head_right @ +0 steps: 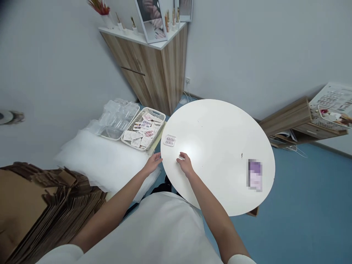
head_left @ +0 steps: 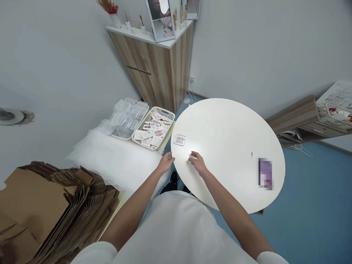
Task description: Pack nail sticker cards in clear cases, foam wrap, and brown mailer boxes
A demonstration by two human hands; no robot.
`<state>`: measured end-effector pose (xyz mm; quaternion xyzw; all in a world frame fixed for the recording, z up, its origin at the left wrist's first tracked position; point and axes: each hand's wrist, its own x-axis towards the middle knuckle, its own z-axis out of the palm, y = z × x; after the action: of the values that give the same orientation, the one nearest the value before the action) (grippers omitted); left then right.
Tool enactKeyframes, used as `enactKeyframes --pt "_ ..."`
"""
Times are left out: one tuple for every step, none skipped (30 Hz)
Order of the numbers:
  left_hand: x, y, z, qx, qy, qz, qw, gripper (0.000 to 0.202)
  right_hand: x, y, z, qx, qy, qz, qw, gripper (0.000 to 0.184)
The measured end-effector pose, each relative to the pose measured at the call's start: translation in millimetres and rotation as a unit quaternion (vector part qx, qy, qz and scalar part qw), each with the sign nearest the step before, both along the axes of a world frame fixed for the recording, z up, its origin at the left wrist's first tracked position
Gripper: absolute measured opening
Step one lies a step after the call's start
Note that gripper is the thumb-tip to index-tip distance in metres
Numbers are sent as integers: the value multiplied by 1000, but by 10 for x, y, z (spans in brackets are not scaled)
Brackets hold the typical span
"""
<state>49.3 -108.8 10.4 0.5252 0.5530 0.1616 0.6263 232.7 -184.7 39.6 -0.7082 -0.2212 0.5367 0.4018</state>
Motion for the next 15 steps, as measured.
enactKeyframes --pt "-39 -75 19 -3 6 -1 1000 52 9 -54 -13 -1 9 9 1000 48" --pt "-77 -144 34 -6 13 -1 1000 51 11 -99 -27 -2 19 19 1000 44" --pt "-116 -205 46 -7 20 2 1000 50 6 -134 -42 -4 27 29 999 42" --pt "-155 -259 56 -7 27 2 1000 49 -7 -157 -56 -5 31 38 999 39" --pt "-193 -303 63 -6 34 3 999 48 -28 -167 -65 -6 33 47 998 37" --pt "-231 -338 69 -2 39 5 999 48 -57 -163 -71 -6 35 57 998 36" --pt "-270 -364 74 3 41 8 999 48 -94 -144 -72 -4 35 68 997 34" --pt "-311 -382 78 11 42 11 999 48 -140 -111 -67 -1 36 81 996 33" --pt "-354 -392 81 21 44 15 999 48 -196 -63 -59 4 35 94 995 33" --pt "-401 -396 82 32 48 21 998 47 -262 -4 -47 10 33 108 994 32" --pt "-452 -393 83 46 57 30 997 46 -337 66 -35 17 31 124 992 32" --pt "-509 -385 83 60 70 43 995 46 -421 143 -24 25 28 140 989 31" --pt "-571 -372 83 74 86 59 992 46 -513 226 -17 33 26 158 987 31" --pt "-640 -355 83 87 102 78 988 46 -612 312 -16 40 23 177 983 30" --pt "-714 -334 84 101 115 99 983 46 -718 398 -22 45 18 198 979 30"
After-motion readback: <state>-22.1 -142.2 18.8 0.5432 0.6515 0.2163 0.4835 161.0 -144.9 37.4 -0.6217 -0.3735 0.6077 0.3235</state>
